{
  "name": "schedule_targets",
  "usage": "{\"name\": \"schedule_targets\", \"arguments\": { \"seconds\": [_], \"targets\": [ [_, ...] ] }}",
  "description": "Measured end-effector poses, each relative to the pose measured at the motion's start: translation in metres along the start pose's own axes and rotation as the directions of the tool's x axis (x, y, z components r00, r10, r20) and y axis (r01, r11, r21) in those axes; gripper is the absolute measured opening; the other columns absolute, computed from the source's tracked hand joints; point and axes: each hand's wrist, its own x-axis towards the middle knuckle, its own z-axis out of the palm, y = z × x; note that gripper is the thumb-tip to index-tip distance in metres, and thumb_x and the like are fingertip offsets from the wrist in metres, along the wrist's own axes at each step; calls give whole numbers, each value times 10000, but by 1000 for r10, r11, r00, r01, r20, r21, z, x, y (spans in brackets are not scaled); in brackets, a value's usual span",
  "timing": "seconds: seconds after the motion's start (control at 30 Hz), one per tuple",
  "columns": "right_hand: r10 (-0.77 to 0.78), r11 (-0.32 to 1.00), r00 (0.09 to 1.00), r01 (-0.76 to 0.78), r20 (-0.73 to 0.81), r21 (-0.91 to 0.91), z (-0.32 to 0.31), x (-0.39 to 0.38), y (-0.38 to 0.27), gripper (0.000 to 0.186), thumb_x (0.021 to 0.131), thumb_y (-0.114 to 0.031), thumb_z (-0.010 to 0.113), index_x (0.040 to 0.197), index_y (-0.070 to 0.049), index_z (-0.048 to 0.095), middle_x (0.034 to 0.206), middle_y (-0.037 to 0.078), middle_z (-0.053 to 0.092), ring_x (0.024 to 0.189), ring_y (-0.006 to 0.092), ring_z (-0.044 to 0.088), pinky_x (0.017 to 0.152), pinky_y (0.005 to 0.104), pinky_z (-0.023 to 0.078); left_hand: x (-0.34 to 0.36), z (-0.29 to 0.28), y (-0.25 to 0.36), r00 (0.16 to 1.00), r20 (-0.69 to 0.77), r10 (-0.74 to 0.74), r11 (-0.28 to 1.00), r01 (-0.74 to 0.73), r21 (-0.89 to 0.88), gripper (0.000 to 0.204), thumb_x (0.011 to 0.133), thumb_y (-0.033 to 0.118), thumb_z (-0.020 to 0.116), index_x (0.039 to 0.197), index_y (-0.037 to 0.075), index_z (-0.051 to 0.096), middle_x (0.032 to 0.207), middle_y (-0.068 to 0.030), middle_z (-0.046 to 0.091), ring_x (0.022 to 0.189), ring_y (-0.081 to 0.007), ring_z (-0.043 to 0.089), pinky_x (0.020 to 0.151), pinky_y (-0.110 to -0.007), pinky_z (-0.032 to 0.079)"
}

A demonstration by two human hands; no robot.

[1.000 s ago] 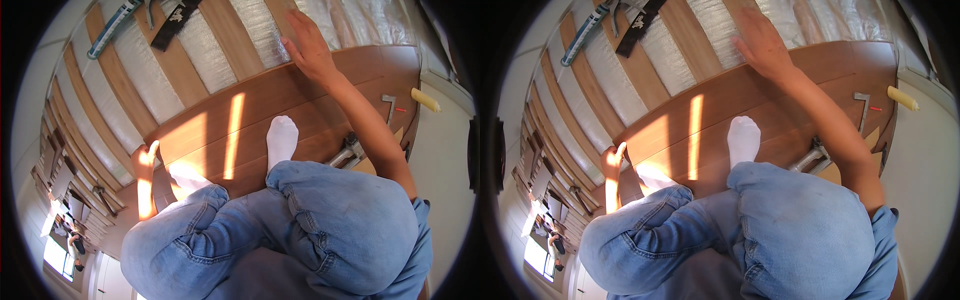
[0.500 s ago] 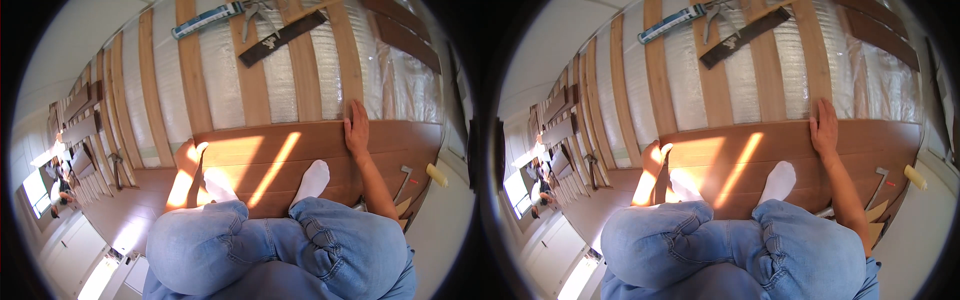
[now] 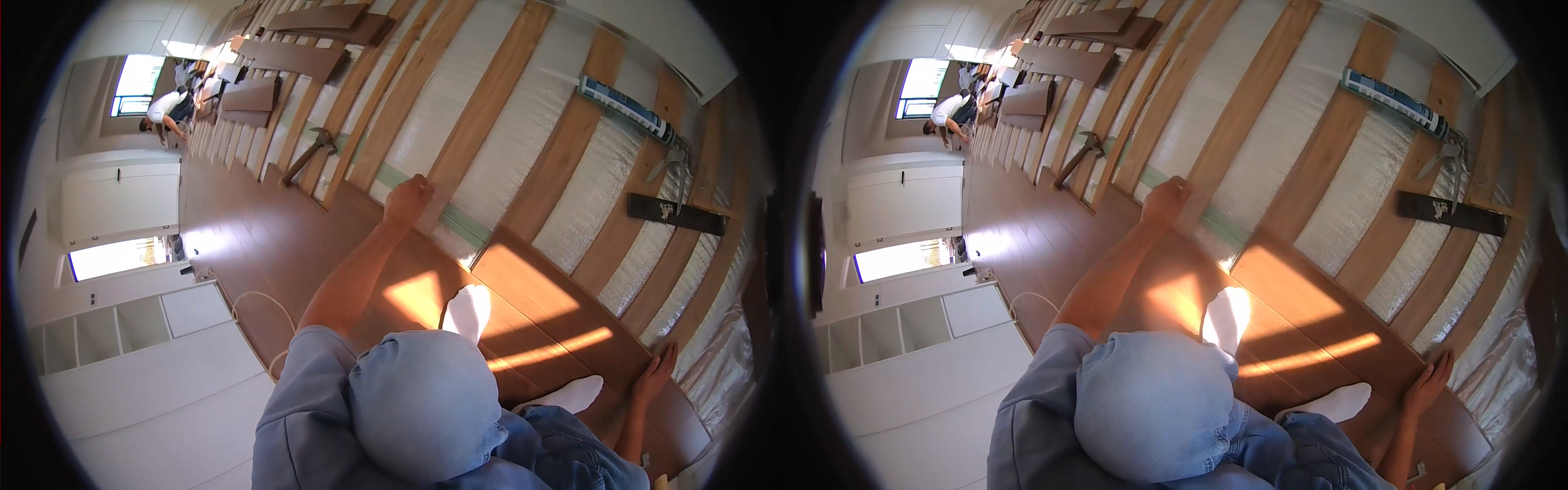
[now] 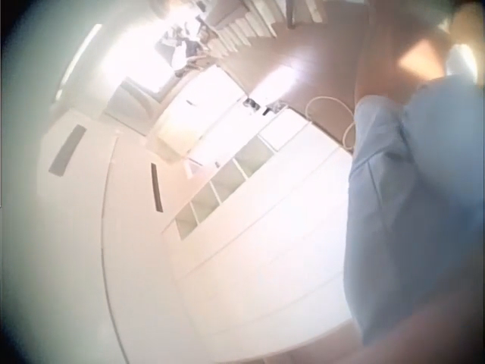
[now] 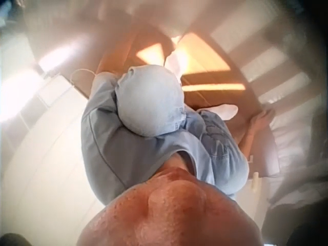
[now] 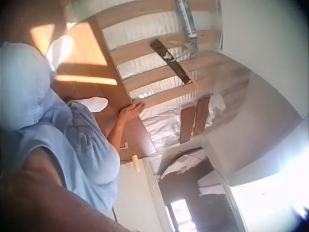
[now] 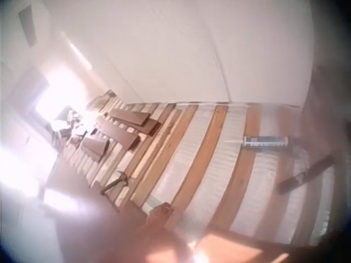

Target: The person installs laminate flooring by applying adhesive from a caulk gun to the subfloor, positioning wood planks, securing them with a pneumatic nail gun and hammer, and using a speed square and pencil to mark cuts.

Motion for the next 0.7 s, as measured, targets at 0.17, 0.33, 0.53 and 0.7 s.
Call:
{"name": "schedule_targets", "arguments": {
  "seconds": [0.17,0.33,0.53,0.7],
  "targets": [
    [-44,992,991,58,129,-111,-44,-23,39,557,1116,-370,421,1537,-6,459,1591,261,426,1462,453,405,1223,504,312,113,-63,-135,959,-214,-185,951,230,208,560,983,373,624,1499,171,540,1382,-232,631,1265,-442,585,1056,-521,473],
    [72,966,897,47,436,-256,-133,22,-30,477,1116,-277,457,1520,-24,474,1529,218,503,1414,407,469,1191,454,357,136,-69,-291,922,-155,-356,892,384,239,656,1025,483,573,1602,216,412,1540,-303,436,1340,-498,496,1087,-553,461],
    [125,975,859,-13,497,-222,-168,46,-43,471,1119,-293,460,1518,-43,484,1493,213,539,1402,384,497,1184,446,370,272,-112,-370,993,-117,-17,981,39,189,582,1008,323,634,1511,61,504,1422,-290,595,1308,-457,572,1062,-522,477],
    [154,987,815,-97,559,-130,-168,97,-110,451,1128,-295,456,1514,-65,497,1445,185,589,1371,332,548,1159,419,401,267,-71,-376,975,-184,-125,956,168,241,527,1017,337,641,1458,61,561,1379,-193,658,1247,-425,620,1029,-518,501]
  ]
}}
